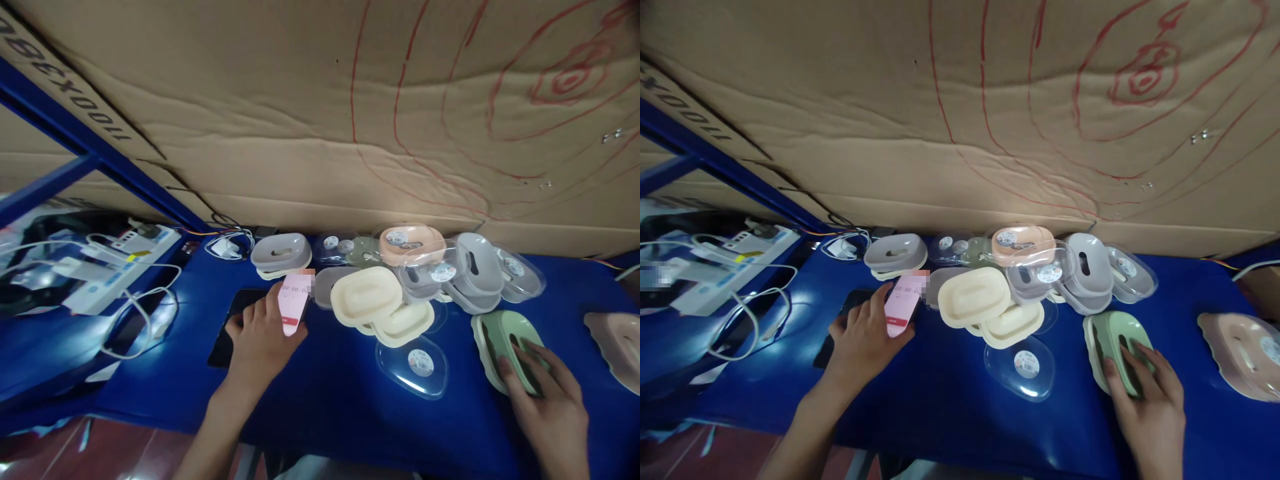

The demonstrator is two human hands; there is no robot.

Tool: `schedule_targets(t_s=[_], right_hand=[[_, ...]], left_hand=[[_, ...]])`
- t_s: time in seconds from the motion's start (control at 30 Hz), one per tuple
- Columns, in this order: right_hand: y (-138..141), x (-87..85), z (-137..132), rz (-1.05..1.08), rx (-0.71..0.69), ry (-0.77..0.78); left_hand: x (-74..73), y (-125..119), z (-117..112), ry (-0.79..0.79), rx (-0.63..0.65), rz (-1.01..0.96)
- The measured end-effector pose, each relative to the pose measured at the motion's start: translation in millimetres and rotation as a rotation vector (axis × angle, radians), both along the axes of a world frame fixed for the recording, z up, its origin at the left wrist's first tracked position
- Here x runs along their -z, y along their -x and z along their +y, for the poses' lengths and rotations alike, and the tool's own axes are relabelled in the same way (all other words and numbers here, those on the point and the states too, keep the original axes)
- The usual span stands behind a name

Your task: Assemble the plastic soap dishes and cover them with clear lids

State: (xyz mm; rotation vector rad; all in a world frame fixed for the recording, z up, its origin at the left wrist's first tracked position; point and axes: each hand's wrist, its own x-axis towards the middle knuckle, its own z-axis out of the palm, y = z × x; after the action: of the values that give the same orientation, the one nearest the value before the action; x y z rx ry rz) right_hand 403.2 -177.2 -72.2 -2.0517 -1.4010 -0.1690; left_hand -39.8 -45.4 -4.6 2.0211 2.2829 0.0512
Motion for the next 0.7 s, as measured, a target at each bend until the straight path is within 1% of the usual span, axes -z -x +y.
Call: schedule_targets(t_s=[0.1,0.13,0.2,0.27,0.3,0.33,0.4,0.47,0.53,0.6,0.7], right_hand=[[2.1,-8.2,-6.1,0.08,0.098,-0.015],[3.3,-10.1,-7.3,0.094,0.111,-0.038],[5.3,-11.8,-7.0,0.095,0.087,-0.088],[6.4,-11.2,-2.9,0.062,0.028,-0.117],[6.9,-10.6,0.1,0.029,0.004,-0.105],[7.8,-10.0,3.1,-0.014,-0.003,-0.082],[12.1,-10.0,8.1,-0.117,0.029,-0.009],[19.9,-11.8,9.4,-0.201,0.083,0.05],[27.9,-15.1,6.9,-0.236,0.12,0.088],[30.3,-17.7,2.3,-0.236,0.148,0.169],[16.3,-16.8,-4.1,-0.189,0.185,0.333]], left_hand=[[6.1,0.9,-29.2,0.035,0.003,-0.016],[9.1,0.7,-39.5,0.046,-0.004,-0.026],[14.1,-0.7,-58.9,0.026,-0.051,-0.046],[16.1,-3.0,-74.8,-0.006,-0.103,-0.064],[15.8,-4.2,-80.9,-0.013,-0.123,-0.071],[14.8,-5.0,-85.7,-0.011,-0.137,-0.075],[11.4,-4.6,-91.3,0.0,-0.143,-0.072],[7.2,-0.7,-91.4,-0.024,-0.126,-0.076],[2.7,6.0,-85.1,-0.089,-0.096,-0.118],[-2.9,12.7,-72.2,-0.164,-0.051,-0.195],[-14.7,16.2,-43.1,-0.275,0.017,-0.267]])
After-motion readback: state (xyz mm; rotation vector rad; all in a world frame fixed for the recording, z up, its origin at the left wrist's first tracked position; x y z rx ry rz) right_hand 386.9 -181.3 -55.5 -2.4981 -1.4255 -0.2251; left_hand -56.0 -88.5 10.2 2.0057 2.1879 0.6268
